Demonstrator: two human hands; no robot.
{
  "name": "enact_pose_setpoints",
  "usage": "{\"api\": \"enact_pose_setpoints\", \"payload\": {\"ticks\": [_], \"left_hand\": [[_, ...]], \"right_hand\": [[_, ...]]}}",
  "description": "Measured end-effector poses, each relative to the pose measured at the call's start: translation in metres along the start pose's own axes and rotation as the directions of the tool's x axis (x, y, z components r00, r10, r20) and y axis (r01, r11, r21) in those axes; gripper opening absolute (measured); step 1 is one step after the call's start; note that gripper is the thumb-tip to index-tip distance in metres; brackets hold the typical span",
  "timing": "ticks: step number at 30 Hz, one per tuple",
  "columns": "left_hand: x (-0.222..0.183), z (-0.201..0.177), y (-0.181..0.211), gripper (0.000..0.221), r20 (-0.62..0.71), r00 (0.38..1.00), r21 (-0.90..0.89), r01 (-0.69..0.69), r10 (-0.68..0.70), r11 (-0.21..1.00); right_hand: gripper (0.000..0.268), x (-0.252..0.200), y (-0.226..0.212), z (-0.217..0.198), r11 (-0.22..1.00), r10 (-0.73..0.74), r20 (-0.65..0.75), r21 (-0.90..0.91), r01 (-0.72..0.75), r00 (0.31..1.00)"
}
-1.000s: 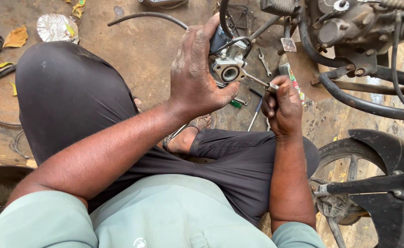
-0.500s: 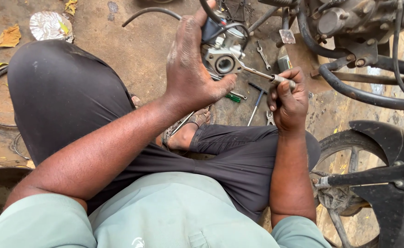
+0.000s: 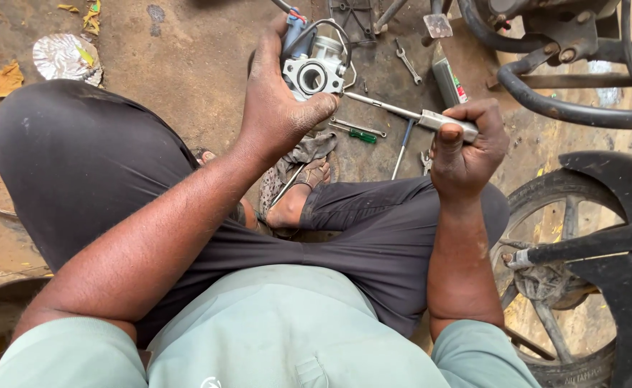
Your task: Disassembling and cleaning a motorcycle carburetor while sitting on the ground.
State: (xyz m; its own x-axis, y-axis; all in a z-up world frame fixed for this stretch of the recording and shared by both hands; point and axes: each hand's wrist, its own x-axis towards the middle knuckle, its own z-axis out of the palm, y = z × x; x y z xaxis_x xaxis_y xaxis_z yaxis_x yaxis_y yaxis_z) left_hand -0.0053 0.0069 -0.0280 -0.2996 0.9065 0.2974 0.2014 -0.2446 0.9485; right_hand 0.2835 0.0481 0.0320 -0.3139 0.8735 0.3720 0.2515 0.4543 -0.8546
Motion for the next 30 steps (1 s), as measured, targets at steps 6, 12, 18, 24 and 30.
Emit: {"api": "enact_pose_setpoints", "payload": {"ticks": [6, 12, 18, 24, 30], "left_hand": [[0.008, -0.008, 0.006, 0.09, 0.039, 0.998, -0.151, 0.056, -0.051, 0.987], [0.008, -0.012, -0.016, 0.075, 0.009, 1.0, -0.16, 0.029, -0.028, 0.987], [0.01, -0.019, -0.014, 0.06, 0.022, 0.997, -0.162, 0.072, -0.069, 0.984], [0.006, -0.017, -0.012, 0.064, 0.046, 0.997, -0.207, 0.073, -0.064, 0.976], [0.006, -0.024, -0.005, 0.055, 0.077, 0.99, -0.186, 0.127, -0.115, 0.974]], "right_hand": [[0.053, 0.013, -0.029, 0.006, 0.986, -0.069, 0.097, -0.145, 0.083, 0.993], [0.049, 0.006, -0.008, 0.008, 0.985, -0.008, 0.167, -0.17, 0.037, 0.986], [0.048, 0.009, -0.024, 0.011, 0.969, -0.082, 0.2, -0.215, 0.126, 0.976], [0.047, 0.017, -0.027, 0.014, 0.977, -0.055, 0.18, -0.192, 0.09, 0.982], [0.049, 0.009, -0.002, 0.006, 0.97, -0.088, 0.169, -0.208, 0.122, 0.982]]}}
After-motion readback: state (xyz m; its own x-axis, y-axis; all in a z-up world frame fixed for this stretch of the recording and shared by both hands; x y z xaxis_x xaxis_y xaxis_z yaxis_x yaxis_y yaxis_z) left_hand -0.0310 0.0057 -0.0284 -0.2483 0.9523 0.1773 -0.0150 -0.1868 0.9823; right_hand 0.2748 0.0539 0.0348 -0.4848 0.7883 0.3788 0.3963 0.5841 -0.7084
